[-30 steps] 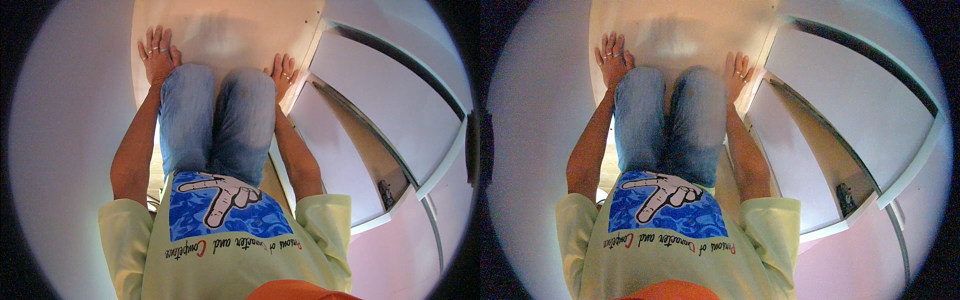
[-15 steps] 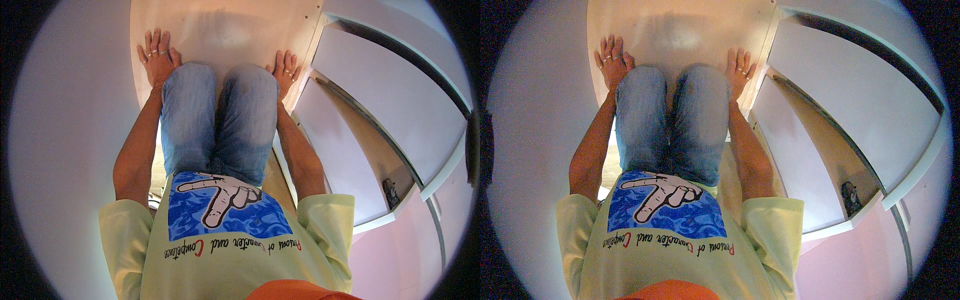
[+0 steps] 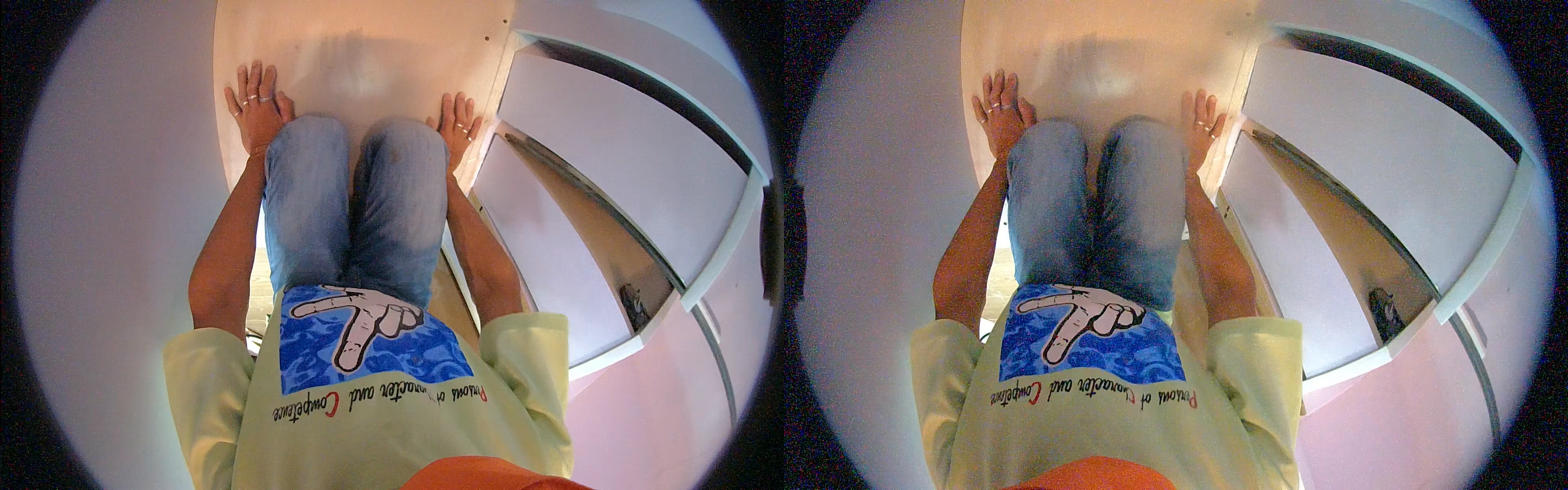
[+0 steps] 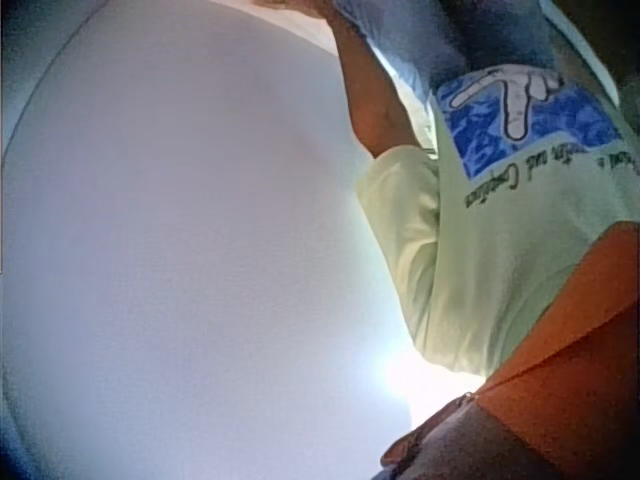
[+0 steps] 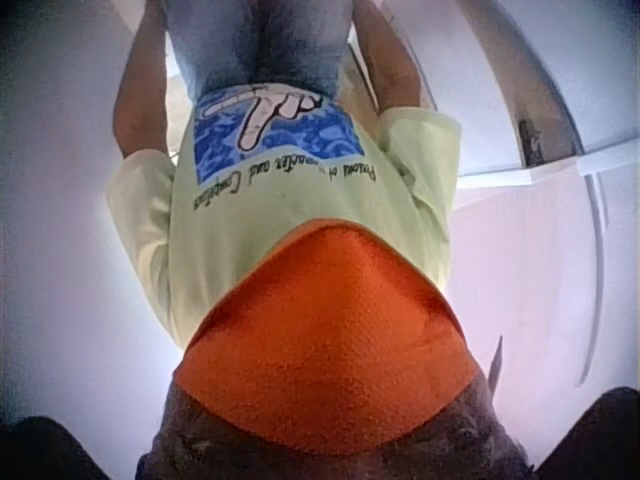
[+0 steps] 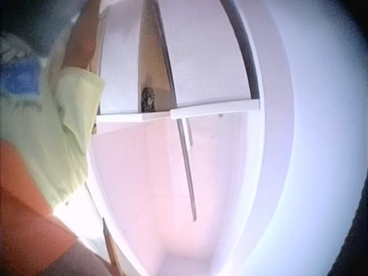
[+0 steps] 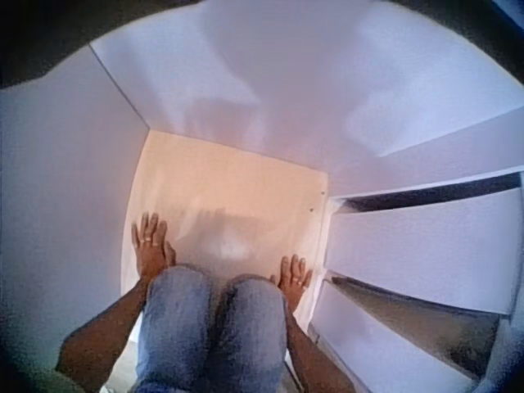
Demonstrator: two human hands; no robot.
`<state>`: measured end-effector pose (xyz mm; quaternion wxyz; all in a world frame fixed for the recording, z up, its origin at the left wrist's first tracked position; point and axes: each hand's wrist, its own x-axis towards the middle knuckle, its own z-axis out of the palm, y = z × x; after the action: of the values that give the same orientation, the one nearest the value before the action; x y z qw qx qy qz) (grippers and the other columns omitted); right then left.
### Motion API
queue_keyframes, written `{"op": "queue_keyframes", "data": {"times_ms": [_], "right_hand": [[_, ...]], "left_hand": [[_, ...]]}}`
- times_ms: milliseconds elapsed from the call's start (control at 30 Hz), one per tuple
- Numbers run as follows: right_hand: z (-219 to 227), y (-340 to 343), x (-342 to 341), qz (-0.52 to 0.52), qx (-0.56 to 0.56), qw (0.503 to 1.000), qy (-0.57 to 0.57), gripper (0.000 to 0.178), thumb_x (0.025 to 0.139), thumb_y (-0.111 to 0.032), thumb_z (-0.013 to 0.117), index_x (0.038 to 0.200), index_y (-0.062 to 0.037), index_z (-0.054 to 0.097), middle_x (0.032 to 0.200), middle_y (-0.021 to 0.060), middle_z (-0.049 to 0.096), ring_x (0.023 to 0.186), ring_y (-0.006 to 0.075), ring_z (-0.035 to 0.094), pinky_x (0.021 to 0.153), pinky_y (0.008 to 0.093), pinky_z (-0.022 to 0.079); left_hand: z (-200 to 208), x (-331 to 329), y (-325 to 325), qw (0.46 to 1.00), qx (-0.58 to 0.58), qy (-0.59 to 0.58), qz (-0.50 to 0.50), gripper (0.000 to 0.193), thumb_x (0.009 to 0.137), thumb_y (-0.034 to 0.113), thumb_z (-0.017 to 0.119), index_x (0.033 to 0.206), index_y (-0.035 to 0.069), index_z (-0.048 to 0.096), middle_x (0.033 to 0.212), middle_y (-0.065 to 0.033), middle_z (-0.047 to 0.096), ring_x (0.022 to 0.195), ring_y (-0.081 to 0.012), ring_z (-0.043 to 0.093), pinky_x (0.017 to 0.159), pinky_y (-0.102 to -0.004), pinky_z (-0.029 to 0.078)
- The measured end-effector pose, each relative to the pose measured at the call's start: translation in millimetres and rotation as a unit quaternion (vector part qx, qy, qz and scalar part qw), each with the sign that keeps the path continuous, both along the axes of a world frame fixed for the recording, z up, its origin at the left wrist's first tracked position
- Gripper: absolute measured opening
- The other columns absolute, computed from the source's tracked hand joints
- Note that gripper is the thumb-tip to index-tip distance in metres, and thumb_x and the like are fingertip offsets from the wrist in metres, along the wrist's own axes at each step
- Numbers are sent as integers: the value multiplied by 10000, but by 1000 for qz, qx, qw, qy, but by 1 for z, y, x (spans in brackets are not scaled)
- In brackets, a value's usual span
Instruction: The person assembles a cabinet by handling and positioning wooden panels and a dark rectangular insert. They place panels into the cabinet frame, adjust their alignment, and fit the dark insert into a designated slot.
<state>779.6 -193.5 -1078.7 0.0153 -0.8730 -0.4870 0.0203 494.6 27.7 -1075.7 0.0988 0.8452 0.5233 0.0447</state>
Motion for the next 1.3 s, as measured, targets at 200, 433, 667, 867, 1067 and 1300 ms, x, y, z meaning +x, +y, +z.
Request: {"op": "queue_keyframes", "data": {"times_ms": [200, 433, 667, 867, 1067, 1300], "right_hand": [[25, 24, 12, 50, 124, 988, 83, 469, 917, -137, 569, 1383, -101, 540, 1474, 186, 442, 1372, 350, 403, 1148, 514, 282], [49, 122, 70, 25, 145, 984, 102, 542, 934, -208, 552, 1405, 43, 457, 1480, 280, 402, 1381, 436, 364, 1157, 489, 276], [9, 158, 72, -64, 114, 991, -25, 668, 896, -217, 592, 1446, 84, 360, 1552, 271, 302, 1477, 408, 214, 1205, 548, 125], [12, 152, 75, -62, 133, 989, 4, 629, 875, -165, 569, 1438, 57, 399, 1528, 268, 346, 1463, 411, 246, 1207, 547, 127], [13, 153, 70, -102, 260, 959, 53, 560, 882, -124, 522, 1404, 64, 442, 1473, 307, 397, 1388, 458, 340, 1179, 570, 185], [15, 156, 69, -98, 199, 975, -25, 519, 940, -133, 455, 1400, 103, 418, 1475, 333, 374, 1357, 487, 366, 1138, 552, 264]], "left_hand": [[-9, -15, -9, 999, 18, -32, 9, 572, 946, 318, 479, 1499, 216, 372, 1619, -16, 240, 1528, -230, 121, 1226, -561, 0], [-8, -10, 2, 1000, -11, -24, -4, 592, 950, 306, 471, 1518, 199, 339, 1628, -30, 213, 1534, -235, 93, 1218, -580, -6], [-9, -13, 4, 998, 2, -56, -11, 616, 949, 310, 464, 1535, 200, 312, 1637, -36, 191, 1536, -247, 83, 1213, -595, 0], [-11, -11, 5, 997, 13, -78, -14, 622, 931, 293, 487, 1527, 205, 330, 1630, -30, 214, 1535, -250, 95, 1213, -591, 6], [-7, -13, 3, 999, -10, -50, -7, 627, 922, 282, 504, 1523, 215, 338, 1634, -23, 210, 1536, -242, 92, 1217, -584, 3], [-13, -13, 2, 997, 8, -76, -8, 615, 920, 283, 496, 1515, 217, 354, 1637, -18, 202, 1536, -241, 93, 1215, -588, 4]]}}
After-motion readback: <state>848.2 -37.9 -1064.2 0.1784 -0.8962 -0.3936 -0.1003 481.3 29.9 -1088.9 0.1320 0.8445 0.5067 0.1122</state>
